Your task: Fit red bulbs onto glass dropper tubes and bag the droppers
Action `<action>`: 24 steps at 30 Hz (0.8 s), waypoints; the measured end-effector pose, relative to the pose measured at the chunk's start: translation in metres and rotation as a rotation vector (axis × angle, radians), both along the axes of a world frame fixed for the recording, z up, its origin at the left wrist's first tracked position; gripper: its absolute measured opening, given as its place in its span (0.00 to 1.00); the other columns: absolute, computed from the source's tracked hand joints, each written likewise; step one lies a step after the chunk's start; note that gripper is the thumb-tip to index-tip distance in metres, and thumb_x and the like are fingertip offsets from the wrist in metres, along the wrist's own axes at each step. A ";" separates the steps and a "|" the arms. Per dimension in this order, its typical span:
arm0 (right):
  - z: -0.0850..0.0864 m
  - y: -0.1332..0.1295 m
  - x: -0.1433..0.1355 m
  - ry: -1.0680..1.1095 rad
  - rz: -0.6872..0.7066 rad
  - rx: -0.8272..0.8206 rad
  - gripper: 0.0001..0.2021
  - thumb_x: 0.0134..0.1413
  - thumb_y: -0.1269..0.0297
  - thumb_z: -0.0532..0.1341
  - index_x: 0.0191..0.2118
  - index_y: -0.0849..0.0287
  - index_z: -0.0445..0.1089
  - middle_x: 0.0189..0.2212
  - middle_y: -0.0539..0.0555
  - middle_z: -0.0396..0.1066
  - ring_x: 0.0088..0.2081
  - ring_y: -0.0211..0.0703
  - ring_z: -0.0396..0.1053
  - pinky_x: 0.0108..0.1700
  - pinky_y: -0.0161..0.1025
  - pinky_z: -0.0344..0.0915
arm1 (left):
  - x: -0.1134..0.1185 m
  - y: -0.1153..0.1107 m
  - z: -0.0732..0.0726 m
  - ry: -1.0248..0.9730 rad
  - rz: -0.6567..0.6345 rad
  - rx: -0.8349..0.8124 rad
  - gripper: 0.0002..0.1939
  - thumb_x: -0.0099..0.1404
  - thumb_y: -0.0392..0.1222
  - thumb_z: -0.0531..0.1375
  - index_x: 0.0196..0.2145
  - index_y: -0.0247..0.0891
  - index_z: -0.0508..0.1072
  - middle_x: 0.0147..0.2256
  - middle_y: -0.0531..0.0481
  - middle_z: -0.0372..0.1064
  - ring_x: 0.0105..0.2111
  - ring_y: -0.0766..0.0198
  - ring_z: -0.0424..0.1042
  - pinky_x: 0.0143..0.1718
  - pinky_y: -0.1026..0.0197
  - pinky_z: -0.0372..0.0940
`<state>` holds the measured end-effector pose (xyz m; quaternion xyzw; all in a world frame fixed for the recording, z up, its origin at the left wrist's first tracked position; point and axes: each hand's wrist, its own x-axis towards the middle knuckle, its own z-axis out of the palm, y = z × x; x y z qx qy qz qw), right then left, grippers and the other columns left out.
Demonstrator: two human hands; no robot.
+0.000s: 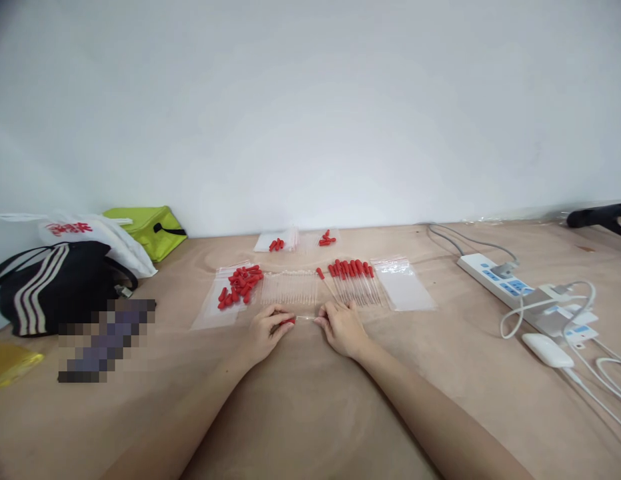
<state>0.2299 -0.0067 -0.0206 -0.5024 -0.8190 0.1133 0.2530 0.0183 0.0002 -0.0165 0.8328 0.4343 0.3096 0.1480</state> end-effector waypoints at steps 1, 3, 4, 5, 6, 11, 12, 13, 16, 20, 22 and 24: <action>0.000 0.000 -0.001 0.015 0.019 -0.003 0.06 0.57 0.66 0.50 0.31 0.59 0.60 0.29 0.50 0.69 0.33 0.39 0.64 0.37 0.39 0.47 | 0.001 0.000 0.000 0.002 0.002 0.000 0.08 0.61 0.37 0.55 0.35 0.36 0.73 0.34 0.47 0.67 0.36 0.61 0.67 0.38 0.59 0.63; -0.001 -0.001 -0.002 0.041 0.049 -0.011 0.05 0.58 0.67 0.49 0.32 0.59 0.59 0.30 0.50 0.69 0.33 0.39 0.65 0.38 0.39 0.47 | 0.001 -0.001 0.000 0.003 0.003 -0.001 0.07 0.61 0.37 0.54 0.34 0.36 0.73 0.33 0.47 0.68 0.35 0.61 0.67 0.38 0.59 0.63; -0.001 -0.002 -0.002 0.050 0.057 -0.015 0.05 0.58 0.68 0.48 0.33 0.59 0.59 0.30 0.50 0.69 0.33 0.39 0.65 0.38 0.39 0.47 | 0.002 -0.001 0.000 -0.003 0.002 -0.002 0.07 0.62 0.37 0.54 0.34 0.37 0.72 0.33 0.48 0.68 0.35 0.61 0.67 0.38 0.59 0.62; -0.001 -0.002 -0.003 0.058 0.060 -0.019 0.05 0.58 0.68 0.48 0.33 0.59 0.59 0.30 0.50 0.69 0.33 0.39 0.65 0.38 0.39 0.47 | 0.002 -0.001 0.001 -0.012 -0.001 -0.005 0.07 0.62 0.37 0.54 0.33 0.37 0.72 0.33 0.49 0.69 0.35 0.62 0.68 0.38 0.59 0.62; -0.001 -0.002 -0.003 0.065 0.060 -0.023 0.05 0.58 0.68 0.48 0.33 0.59 0.59 0.30 0.50 0.69 0.32 0.39 0.65 0.38 0.39 0.47 | 0.002 -0.002 0.002 -0.022 -0.004 -0.010 0.07 0.62 0.37 0.53 0.33 0.38 0.71 0.33 0.49 0.70 0.35 0.62 0.68 0.38 0.60 0.62; -0.001 -0.002 -0.003 0.074 0.056 -0.022 0.05 0.57 0.69 0.48 0.33 0.59 0.58 0.30 0.51 0.69 0.32 0.39 0.64 0.38 0.39 0.47 | 0.005 -0.003 0.006 -0.083 -0.010 -0.041 0.07 0.63 0.38 0.52 0.33 0.39 0.70 0.32 0.51 0.71 0.33 0.64 0.69 0.35 0.62 0.63; -0.001 -0.002 -0.003 0.074 0.056 -0.021 0.05 0.57 0.69 0.48 0.33 0.59 0.58 0.30 0.51 0.68 0.32 0.39 0.64 0.39 0.39 0.48 | 0.006 -0.003 0.007 -0.098 -0.012 -0.047 0.07 0.63 0.38 0.52 0.33 0.38 0.70 0.32 0.51 0.71 0.32 0.64 0.69 0.35 0.63 0.63; -0.001 -0.002 -0.003 0.075 0.055 -0.020 0.05 0.57 0.69 0.48 0.33 0.59 0.58 0.30 0.51 0.68 0.32 0.39 0.64 0.39 0.39 0.48 | 0.007 -0.003 0.008 -0.112 -0.015 -0.052 0.07 0.63 0.37 0.52 0.33 0.38 0.70 0.32 0.51 0.71 0.32 0.64 0.70 0.34 0.63 0.63; -0.001 -0.002 -0.003 0.083 0.058 -0.022 0.04 0.57 0.68 0.48 0.33 0.59 0.59 0.29 0.50 0.68 0.32 0.39 0.64 0.39 0.39 0.48 | 0.007 -0.003 0.008 -0.138 -0.034 -0.056 0.06 0.62 0.37 0.53 0.32 0.37 0.70 0.31 0.51 0.71 0.31 0.65 0.70 0.34 0.64 0.63; 0.000 -0.002 -0.003 0.112 0.073 -0.035 0.05 0.57 0.68 0.49 0.32 0.59 0.59 0.30 0.49 0.69 0.32 0.38 0.64 0.38 0.38 0.47 | 0.006 -0.002 0.007 -0.149 -0.070 -0.058 0.06 0.61 0.38 0.55 0.34 0.38 0.71 0.32 0.51 0.72 0.32 0.64 0.70 0.35 0.63 0.64; 0.001 -0.001 -0.003 0.132 0.089 -0.047 0.06 0.57 0.68 0.49 0.31 0.58 0.60 0.29 0.49 0.69 0.32 0.37 0.65 0.39 0.38 0.47 | 0.005 -0.002 0.006 -0.154 -0.094 -0.056 0.06 0.61 0.38 0.55 0.34 0.38 0.71 0.32 0.50 0.72 0.33 0.64 0.70 0.36 0.63 0.64; 0.002 0.000 -0.002 0.150 0.102 -0.061 0.06 0.57 0.68 0.50 0.30 0.58 0.61 0.28 0.48 0.69 0.31 0.37 0.65 0.39 0.38 0.47 | 0.005 -0.003 0.005 -0.152 -0.117 -0.049 0.06 0.61 0.38 0.54 0.33 0.38 0.71 0.32 0.50 0.72 0.32 0.64 0.70 0.35 0.63 0.64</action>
